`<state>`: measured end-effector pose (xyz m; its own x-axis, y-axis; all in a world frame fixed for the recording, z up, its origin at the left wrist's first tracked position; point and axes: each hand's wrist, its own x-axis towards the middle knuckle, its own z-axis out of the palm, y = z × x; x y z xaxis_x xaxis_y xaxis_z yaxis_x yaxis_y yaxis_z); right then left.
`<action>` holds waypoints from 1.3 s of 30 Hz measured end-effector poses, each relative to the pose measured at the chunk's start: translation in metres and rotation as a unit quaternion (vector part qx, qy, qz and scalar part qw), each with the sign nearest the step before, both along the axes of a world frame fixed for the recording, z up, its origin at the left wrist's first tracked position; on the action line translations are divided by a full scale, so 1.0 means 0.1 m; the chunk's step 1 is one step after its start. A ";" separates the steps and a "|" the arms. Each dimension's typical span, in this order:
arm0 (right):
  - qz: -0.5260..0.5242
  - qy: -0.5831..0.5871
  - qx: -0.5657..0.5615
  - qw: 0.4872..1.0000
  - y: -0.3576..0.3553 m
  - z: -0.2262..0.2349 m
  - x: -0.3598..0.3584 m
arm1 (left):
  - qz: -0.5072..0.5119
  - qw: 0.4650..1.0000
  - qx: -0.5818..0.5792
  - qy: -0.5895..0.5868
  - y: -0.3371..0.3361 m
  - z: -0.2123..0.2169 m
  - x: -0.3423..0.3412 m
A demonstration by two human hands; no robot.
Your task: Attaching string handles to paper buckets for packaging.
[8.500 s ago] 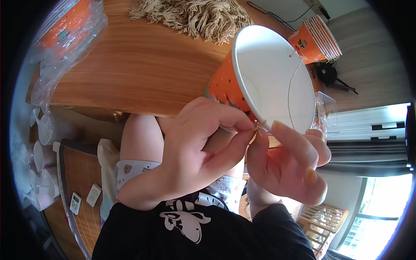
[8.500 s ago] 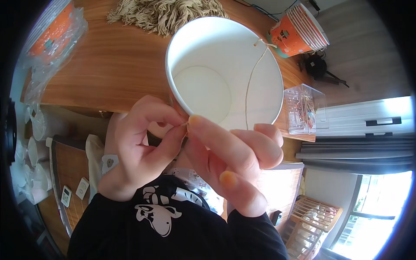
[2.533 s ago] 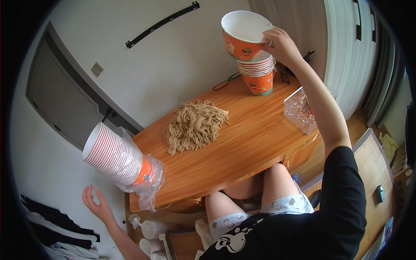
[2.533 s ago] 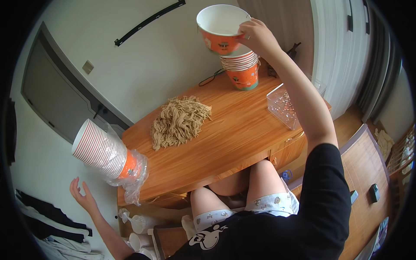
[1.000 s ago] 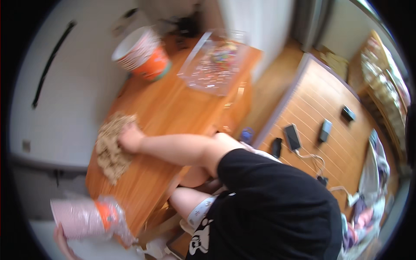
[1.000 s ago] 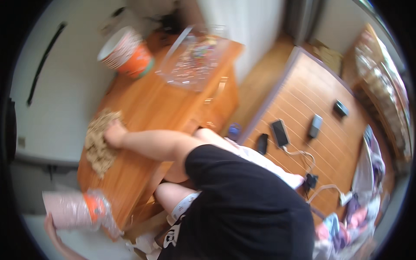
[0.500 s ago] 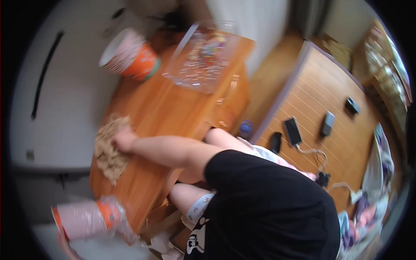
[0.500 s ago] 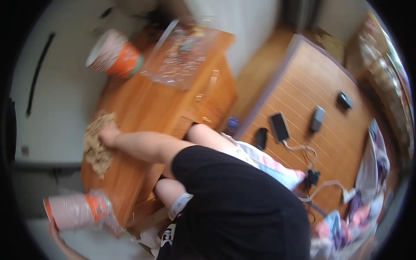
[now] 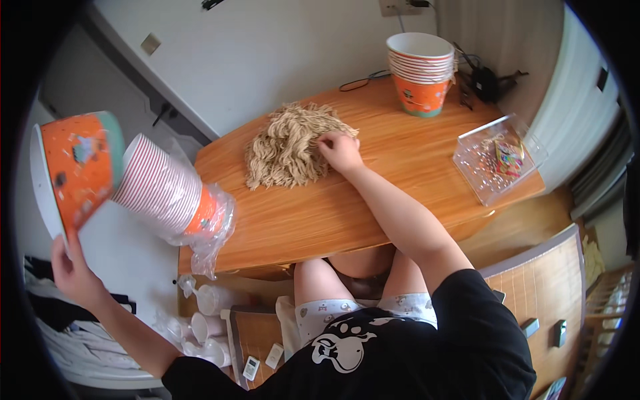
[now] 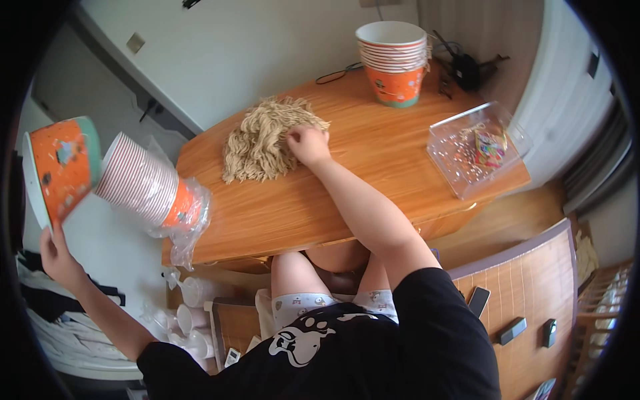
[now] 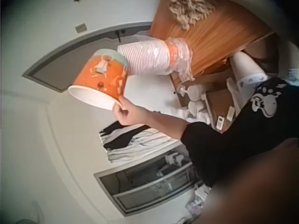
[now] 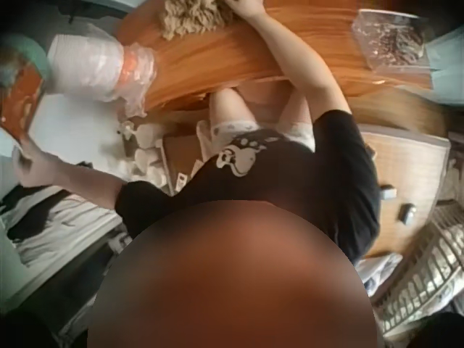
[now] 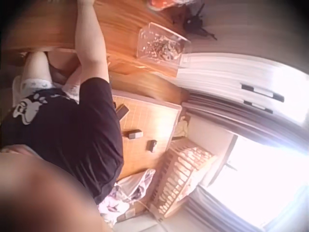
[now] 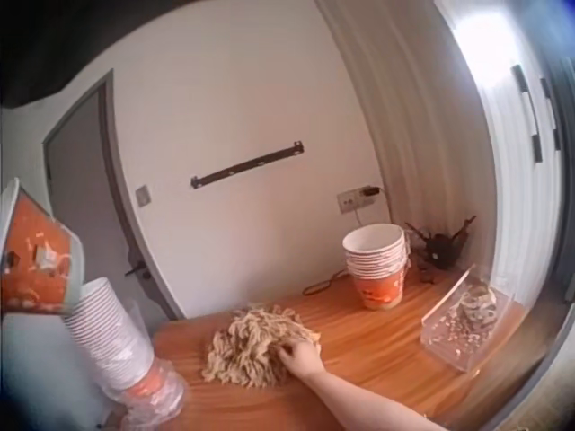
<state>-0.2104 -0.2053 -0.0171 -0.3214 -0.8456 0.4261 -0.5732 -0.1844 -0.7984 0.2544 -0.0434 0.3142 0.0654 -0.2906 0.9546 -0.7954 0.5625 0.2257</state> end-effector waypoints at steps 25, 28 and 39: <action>-0.030 0.012 0.033 0.999 -0.05 0.12 -0.18 | -0.446 0.851 0.236 -0.146 -0.07 -2.42 -1.76; 0.079 -0.179 0.035 0.980 -0.07 0.28 -0.33 | -0.446 0.853 0.232 -0.137 -0.13 -2.46 -1.72; 0.198 -0.221 0.051 0.953 1.12 1.05 -0.44 | -0.426 0.863 0.230 -0.147 -0.14 -2.60 -1.59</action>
<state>-0.2539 -0.0933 0.0879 -0.0966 -0.9681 0.2313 -0.0771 -0.2244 -0.9714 0.0949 -0.0575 0.0547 -0.5849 -0.4662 0.6637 -0.1991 0.8758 0.4396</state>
